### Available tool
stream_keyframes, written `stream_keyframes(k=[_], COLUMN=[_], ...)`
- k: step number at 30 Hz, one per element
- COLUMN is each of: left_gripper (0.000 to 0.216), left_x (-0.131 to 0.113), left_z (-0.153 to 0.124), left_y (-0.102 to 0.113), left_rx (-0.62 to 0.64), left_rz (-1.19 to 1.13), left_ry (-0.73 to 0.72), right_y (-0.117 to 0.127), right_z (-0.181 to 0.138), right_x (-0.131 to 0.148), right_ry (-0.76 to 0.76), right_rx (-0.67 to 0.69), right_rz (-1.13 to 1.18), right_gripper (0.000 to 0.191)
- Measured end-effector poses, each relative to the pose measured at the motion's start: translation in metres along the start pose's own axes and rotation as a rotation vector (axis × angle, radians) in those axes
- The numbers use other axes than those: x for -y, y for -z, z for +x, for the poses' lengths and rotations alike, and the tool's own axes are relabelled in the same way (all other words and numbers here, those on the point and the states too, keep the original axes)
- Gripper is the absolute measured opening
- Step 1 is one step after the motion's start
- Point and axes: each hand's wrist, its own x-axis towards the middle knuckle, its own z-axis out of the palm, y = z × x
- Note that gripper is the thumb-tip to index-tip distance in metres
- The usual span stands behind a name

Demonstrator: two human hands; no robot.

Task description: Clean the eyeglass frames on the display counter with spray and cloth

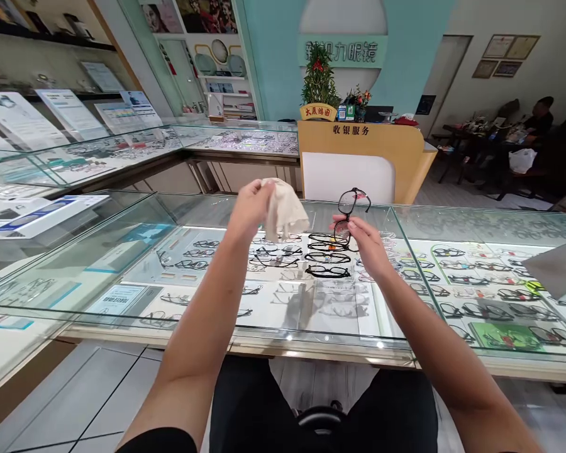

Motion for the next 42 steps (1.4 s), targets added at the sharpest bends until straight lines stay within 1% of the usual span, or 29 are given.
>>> stream_keyframes(k=[2, 5, 7, 9, 11, 14, 16, 22, 28, 32, 36, 42], left_gripper=[0.039, 0.043, 0.044, 0.045, 0.046, 0.049, 0.051, 0.052, 0.061, 0.066, 0.066, 0.064], left_x=[0.003, 0.010, 0.013, 0.016, 0.019, 0.023, 0.026, 0.028, 0.020, 0.019, 0.021, 0.022], left_z=[-0.009, -0.028, -0.041, -0.052, -0.059, -0.064, -0.065, -0.072, -0.077, -0.077, -0.077, -0.081], left_y=[-0.027, -0.057, -0.069, -0.075, -0.078, -0.078, -0.078, -0.077, -0.076, -0.075, -0.075, -0.075], left_rx=[0.118, 0.233, 0.285, 0.323, 0.340, 0.324, 0.318, 0.452, 0.501, 0.522, 0.546, 0.526], left_rz=[-0.040, -0.073, -0.114, -0.156, -0.161, -0.135, -0.147, -0.236, -0.257, -0.209, -0.124, -0.027], left_ry=[0.060, 0.140, 0.164, 0.157, 0.123, 0.070, 0.060, 0.064, 0.042, -0.015, -0.086, -0.235], right_y=[0.001, 0.002, 0.003, 0.003, 0.003, 0.002, 0.002, 0.004, 0.003, 0.003, 0.001, -0.002], right_z=[0.002, 0.004, 0.005, 0.006, 0.006, 0.006, 0.006, 0.006, 0.005, 0.006, 0.006, 0.006], right_x=[0.002, 0.005, 0.005, 0.004, 0.002, -0.001, -0.003, -0.005, -0.008, -0.009, -0.011, -0.012], right_ry=[0.005, 0.021, 0.051, 0.091, 0.121, 0.137, 0.140, 0.132, 0.185, 0.198, 0.219, 0.212], right_rx=[-0.023, -0.063, -0.077, -0.078, -0.071, -0.059, -0.048, -0.026, -0.034, -0.065, -0.041, -0.033], right_rz=[-0.003, -0.007, -0.030, -0.080, -0.130, -0.161, -0.162, -0.187, -0.206, -0.223, -0.239, -0.219], right_gripper=[0.043, 0.043, 0.044, 0.045, 0.048, 0.052, 0.053, 0.056, 0.049, 0.049, 0.050, 0.050])
